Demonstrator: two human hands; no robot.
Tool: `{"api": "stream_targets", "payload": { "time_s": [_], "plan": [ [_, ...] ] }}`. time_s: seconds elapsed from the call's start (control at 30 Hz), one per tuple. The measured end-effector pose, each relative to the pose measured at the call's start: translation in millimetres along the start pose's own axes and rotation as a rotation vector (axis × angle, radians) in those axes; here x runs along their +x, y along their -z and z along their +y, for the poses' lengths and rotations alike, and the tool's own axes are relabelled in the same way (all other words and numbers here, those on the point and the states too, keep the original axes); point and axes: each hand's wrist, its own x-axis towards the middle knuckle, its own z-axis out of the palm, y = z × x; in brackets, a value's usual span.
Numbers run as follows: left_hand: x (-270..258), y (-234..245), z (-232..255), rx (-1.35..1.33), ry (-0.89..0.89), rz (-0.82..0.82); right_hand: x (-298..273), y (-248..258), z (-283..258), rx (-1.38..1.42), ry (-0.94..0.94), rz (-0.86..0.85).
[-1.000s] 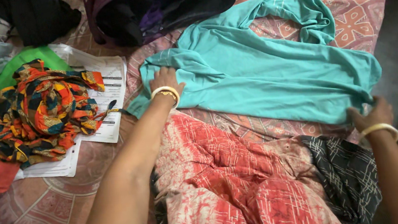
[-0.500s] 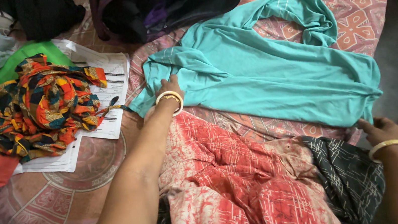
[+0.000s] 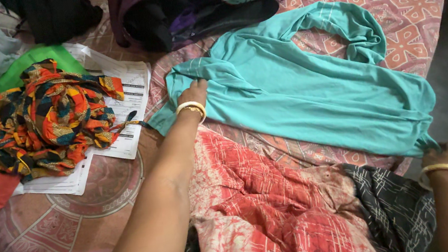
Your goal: The person smooths out a turquoise long-sleeved shirt on a patterned bedspread, folds it into a narrow rectangle, and then rolls it into a compact bundle.
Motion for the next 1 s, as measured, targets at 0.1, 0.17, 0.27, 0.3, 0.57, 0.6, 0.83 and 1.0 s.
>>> {"api": "stream_targets", "payload": {
  "time_s": [0.1,0.17,0.27,0.3,0.57,0.6,0.83,1.0],
  "plan": [
    [-3.4,28.8,2.7,0.111,-0.122,-0.15,3.6,0.1,-4.2,0.005,-0.017,-0.016],
    [-1.8,40.7,-0.2,0.176,-0.215,-0.234,3.8,0.6,-3.7,-0.064,0.05,0.008],
    [1.0,46.6,-4.8,0.18,-0.285,-0.275,4.1,0.4,-3.8,-0.134,0.137,0.049],
    [0.8,45.6,-3.5,0.169,-0.264,-0.291,3.9,-0.1,-4.0,-0.134,0.156,0.061],
    [-32.3,-9.1,55.4,0.246,-0.085,0.099,-14.4,2.6,-30.6,-0.229,0.218,0.156],
    [-44.4,-20.1,67.9,0.143,-0.035,-0.007,-26.7,3.6,-38.8,-0.253,0.306,0.226],
    [-77.0,-16.9,120.2,-0.217,0.476,-0.281,-104.6,0.1,-113.7,-0.207,0.709,0.017],
    [-70.9,5.3,131.9,-0.136,0.578,-0.575,-121.4,9.9,-156.9,-0.34,0.785,-0.021]
  ]
}}
